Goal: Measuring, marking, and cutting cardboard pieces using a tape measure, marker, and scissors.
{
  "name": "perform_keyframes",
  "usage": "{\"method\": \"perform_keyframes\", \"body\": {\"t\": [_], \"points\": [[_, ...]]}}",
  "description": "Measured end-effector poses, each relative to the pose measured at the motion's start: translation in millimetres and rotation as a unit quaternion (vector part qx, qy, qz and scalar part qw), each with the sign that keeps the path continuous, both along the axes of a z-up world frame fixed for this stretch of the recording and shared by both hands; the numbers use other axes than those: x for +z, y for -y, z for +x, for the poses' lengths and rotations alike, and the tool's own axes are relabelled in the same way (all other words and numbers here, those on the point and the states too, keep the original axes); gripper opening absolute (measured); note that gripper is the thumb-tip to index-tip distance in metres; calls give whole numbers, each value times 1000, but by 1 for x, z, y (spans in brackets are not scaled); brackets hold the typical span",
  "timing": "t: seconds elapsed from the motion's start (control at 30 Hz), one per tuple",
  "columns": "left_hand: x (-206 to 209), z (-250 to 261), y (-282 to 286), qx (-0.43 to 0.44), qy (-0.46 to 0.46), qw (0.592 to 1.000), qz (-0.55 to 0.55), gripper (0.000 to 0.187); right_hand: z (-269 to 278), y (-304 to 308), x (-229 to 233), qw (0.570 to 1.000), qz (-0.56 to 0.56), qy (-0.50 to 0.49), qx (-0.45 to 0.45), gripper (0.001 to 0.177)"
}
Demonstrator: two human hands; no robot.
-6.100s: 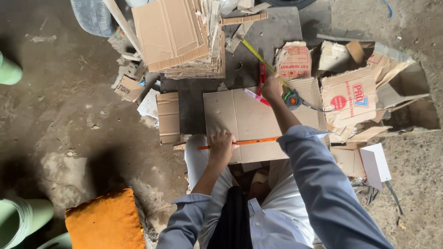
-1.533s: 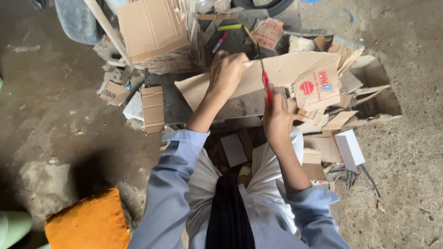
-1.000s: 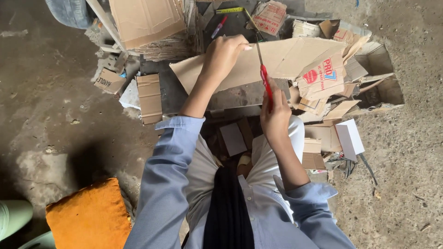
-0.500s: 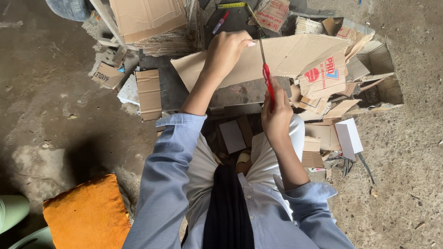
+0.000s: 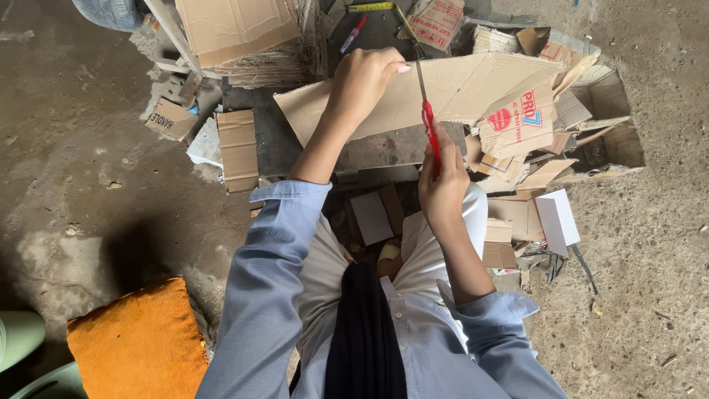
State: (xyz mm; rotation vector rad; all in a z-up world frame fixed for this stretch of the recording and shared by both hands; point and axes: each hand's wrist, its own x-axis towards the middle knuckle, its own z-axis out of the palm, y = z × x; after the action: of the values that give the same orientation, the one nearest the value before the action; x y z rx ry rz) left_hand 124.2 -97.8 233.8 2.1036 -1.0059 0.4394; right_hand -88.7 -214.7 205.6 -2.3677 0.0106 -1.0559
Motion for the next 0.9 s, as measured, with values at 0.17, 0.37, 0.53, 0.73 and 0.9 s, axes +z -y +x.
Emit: {"method": "perform_keyframes", "body": {"t": [0.17,0.37,0.53,0.73,0.9], "points": [[1,0,0,1,0,1000,2,14,0,-3,10,1000,19,3,23,38],[5,-3,-1,-6,-6,1000,7,12,1,-5,16,999,29,-1,31,37],[17,-11,-6,-12,-15,1000,12,11,2,-2,28,998,20,-9,58,39],[12,-10,-6,-24,15,1000,8,5,6,-1,42,998,5,-67,7,46],[13,-9,-6,-21,28,999,-4,10,19,4,49,997,-35,-67,8,40]]}}
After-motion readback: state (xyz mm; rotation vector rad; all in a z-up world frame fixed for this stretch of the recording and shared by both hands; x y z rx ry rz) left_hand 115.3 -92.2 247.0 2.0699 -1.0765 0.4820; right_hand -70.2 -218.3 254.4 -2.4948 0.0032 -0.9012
